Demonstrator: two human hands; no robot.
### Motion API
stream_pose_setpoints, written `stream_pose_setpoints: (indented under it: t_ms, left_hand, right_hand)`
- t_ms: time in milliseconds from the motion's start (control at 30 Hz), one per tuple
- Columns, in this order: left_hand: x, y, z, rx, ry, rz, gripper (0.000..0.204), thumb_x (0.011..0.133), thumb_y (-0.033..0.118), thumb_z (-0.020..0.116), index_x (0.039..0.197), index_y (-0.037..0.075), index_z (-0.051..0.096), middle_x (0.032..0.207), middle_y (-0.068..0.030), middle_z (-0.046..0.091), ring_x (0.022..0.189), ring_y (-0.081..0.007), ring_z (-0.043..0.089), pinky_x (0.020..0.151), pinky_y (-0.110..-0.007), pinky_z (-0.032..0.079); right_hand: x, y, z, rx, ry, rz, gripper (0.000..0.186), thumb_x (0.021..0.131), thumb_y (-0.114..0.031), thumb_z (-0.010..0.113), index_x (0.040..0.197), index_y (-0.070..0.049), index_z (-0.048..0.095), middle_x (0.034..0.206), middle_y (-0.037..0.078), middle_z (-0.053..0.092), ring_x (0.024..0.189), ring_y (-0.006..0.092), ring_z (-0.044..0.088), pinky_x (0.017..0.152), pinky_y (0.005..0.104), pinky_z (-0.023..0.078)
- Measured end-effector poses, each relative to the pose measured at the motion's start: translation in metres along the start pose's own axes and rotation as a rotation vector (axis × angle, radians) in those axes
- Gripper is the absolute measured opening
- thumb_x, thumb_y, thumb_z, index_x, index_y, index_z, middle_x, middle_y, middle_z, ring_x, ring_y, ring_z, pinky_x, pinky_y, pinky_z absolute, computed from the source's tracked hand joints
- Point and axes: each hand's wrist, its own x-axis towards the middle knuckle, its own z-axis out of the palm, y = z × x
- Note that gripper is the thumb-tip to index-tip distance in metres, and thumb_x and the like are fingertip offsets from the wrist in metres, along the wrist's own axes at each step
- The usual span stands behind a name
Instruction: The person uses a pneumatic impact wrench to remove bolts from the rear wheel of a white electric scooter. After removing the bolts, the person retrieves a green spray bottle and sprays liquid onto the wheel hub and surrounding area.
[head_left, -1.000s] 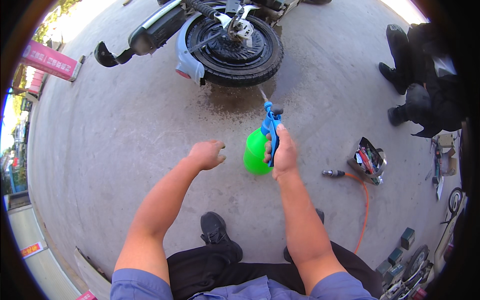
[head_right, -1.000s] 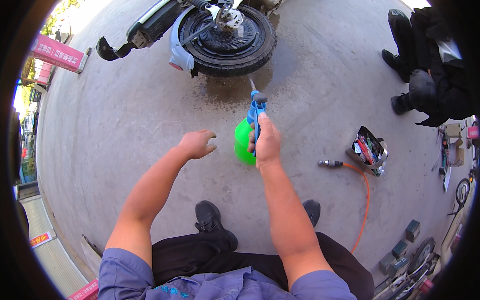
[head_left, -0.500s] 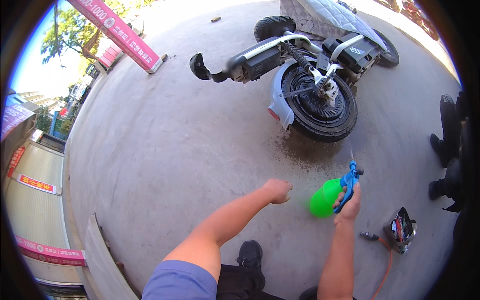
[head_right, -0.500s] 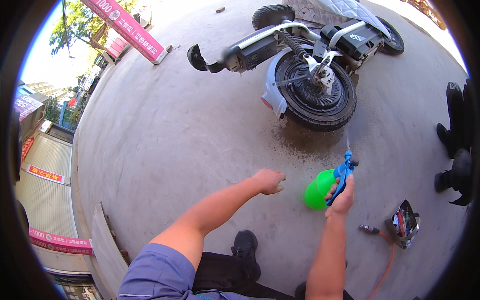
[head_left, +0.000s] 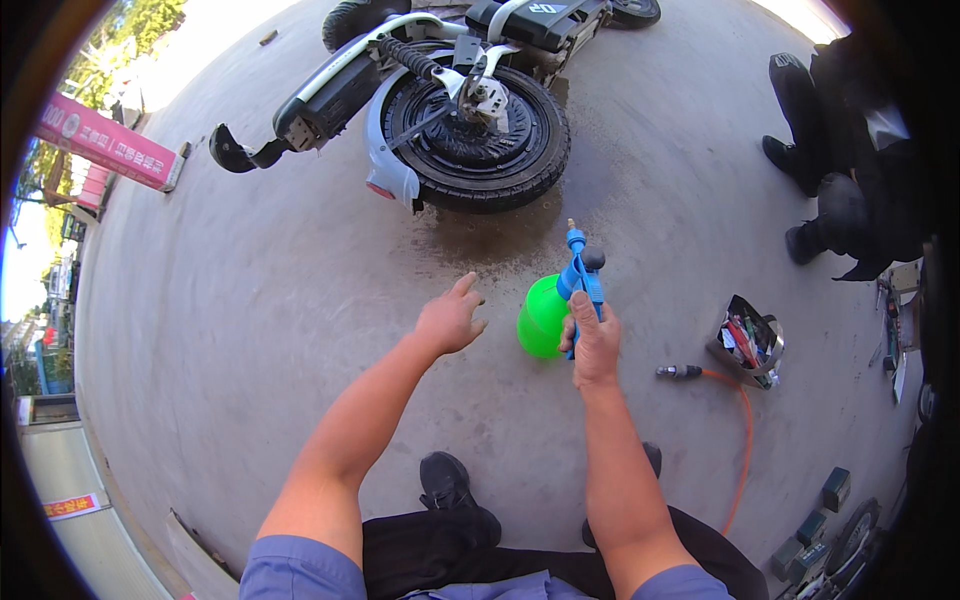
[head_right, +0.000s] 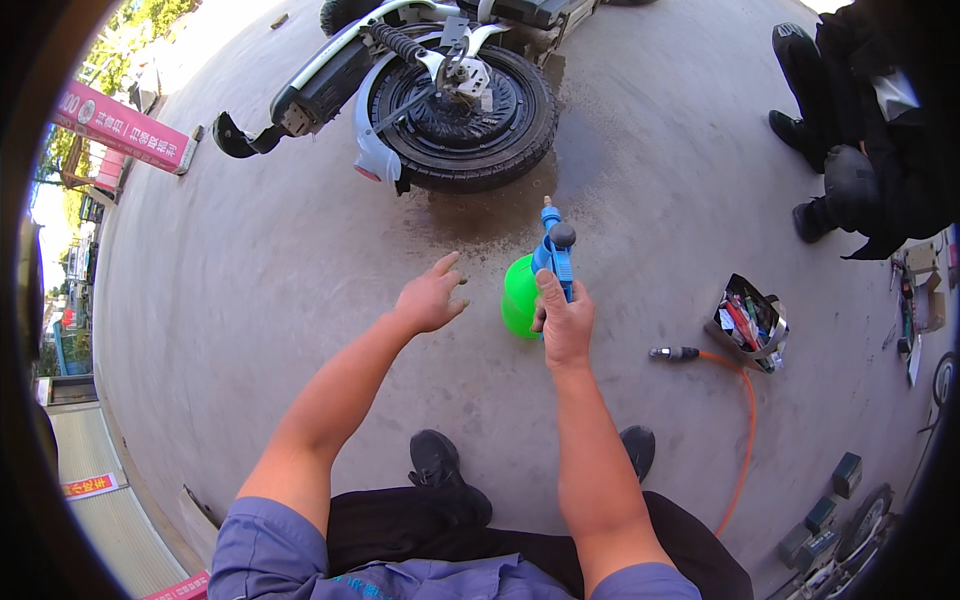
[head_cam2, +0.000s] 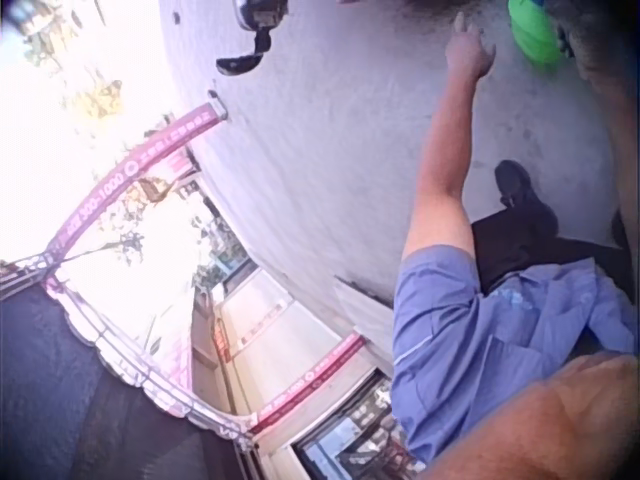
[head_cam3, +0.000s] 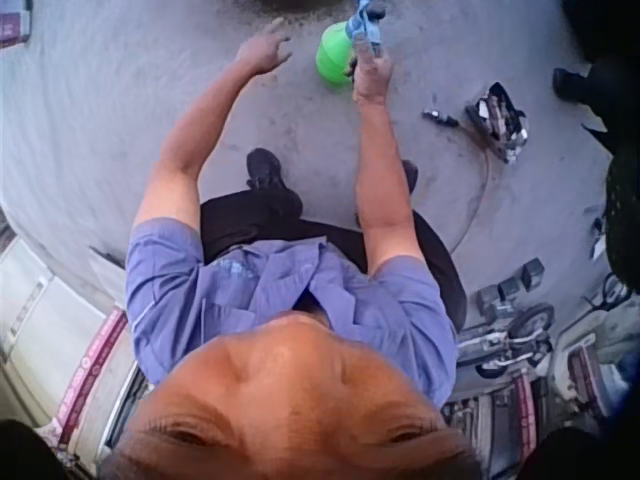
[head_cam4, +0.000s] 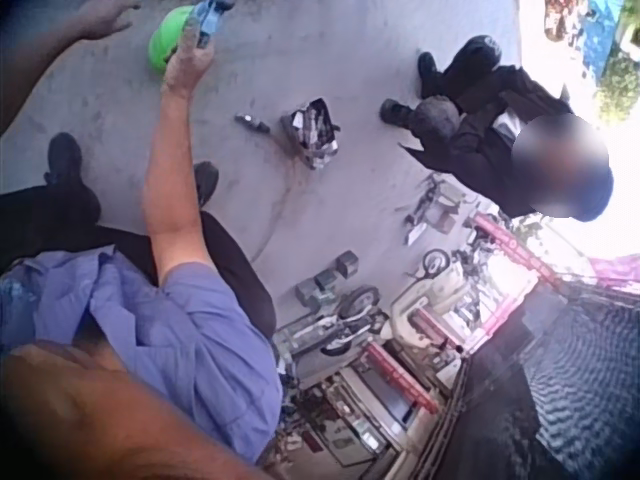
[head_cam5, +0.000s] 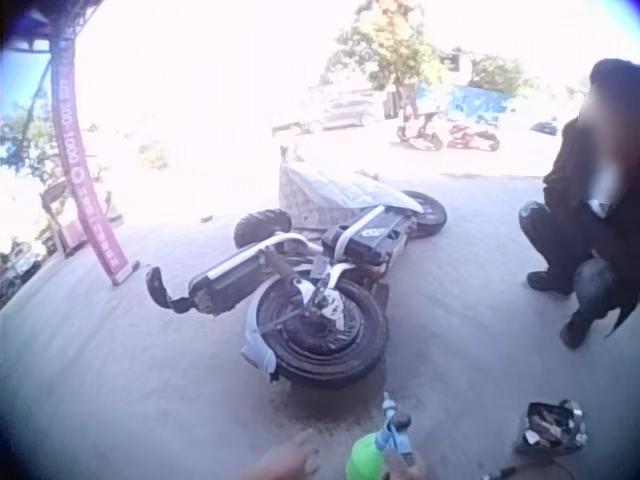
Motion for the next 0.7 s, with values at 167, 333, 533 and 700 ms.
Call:
stream_pose_setpoints:
  t_ms: [167, 333, 533, 700]
  left_hand:
    - [0.027, 0.011, -0.011, -0.013, 0.197, 0.026, 0.041, 0.083, 0.030, 0.068, 0.117, 0.009, 0.059, 0.155, -0.0156, 0.029, 0.121, -0.0348, 0.053, 0.094, -0.044, 0.049]
    - [0.058, 0.031, -0.023, -0.020, 0.229, 0.095, 0.041, 0.082, 0.028, 0.069, 0.117, 0.008, 0.059, 0.157, -0.0166, 0.023, 0.119, -0.0349, 0.054, 0.092, -0.044, 0.049]
    - [0.094, 0.036, -0.046, -0.004, 0.268, 0.048, 0.039, 0.080, 0.027, 0.070, 0.113, 0.009, 0.061, 0.161, -0.0136, 0.014, 0.110, -0.0336, 0.060, 0.088, -0.044, 0.050]
    - [0.096, 0.036, -0.050, 0.239, 0.129, -0.026, 0.023, 0.082, 0.019, 0.064, 0.101, 0.007, 0.067, 0.163, -0.0100, 0.009, 0.098, -0.0278, 0.064, 0.082, -0.042, 0.050]
  right_hand:
    - [-0.004, 0.000, 0.001, -0.040, 0.018, -0.050, 0.040, 0.086, -0.044, 0.073, 0.082, -0.009, 0.054, 0.060, -0.001, 0.048, 0.048, 0.0076, 0.045, 0.044, 0.0235, 0.036]
    - [-0.006, -0.003, -0.007, -0.054, 0.002, -0.022, 0.033, 0.089, -0.036, 0.070, 0.081, -0.009, 0.053, 0.059, -0.002, 0.047, 0.047, 0.0078, 0.044, 0.044, 0.0247, 0.036]
    - [-0.013, 0.000, -0.012, -0.107, 0.005, -0.030, 0.030, 0.089, -0.034, 0.067, 0.081, -0.008, 0.053, 0.058, -0.001, 0.047, 0.047, 0.0086, 0.044, 0.044, 0.0258, 0.037]
    - [-0.011, -0.001, -0.013, -0.117, -0.013, -0.052, 0.031, 0.089, -0.034, 0.066, 0.081, -0.008, 0.053, 0.058, -0.001, 0.047, 0.047, 0.0086, 0.045, 0.044, 0.0256, 0.037]
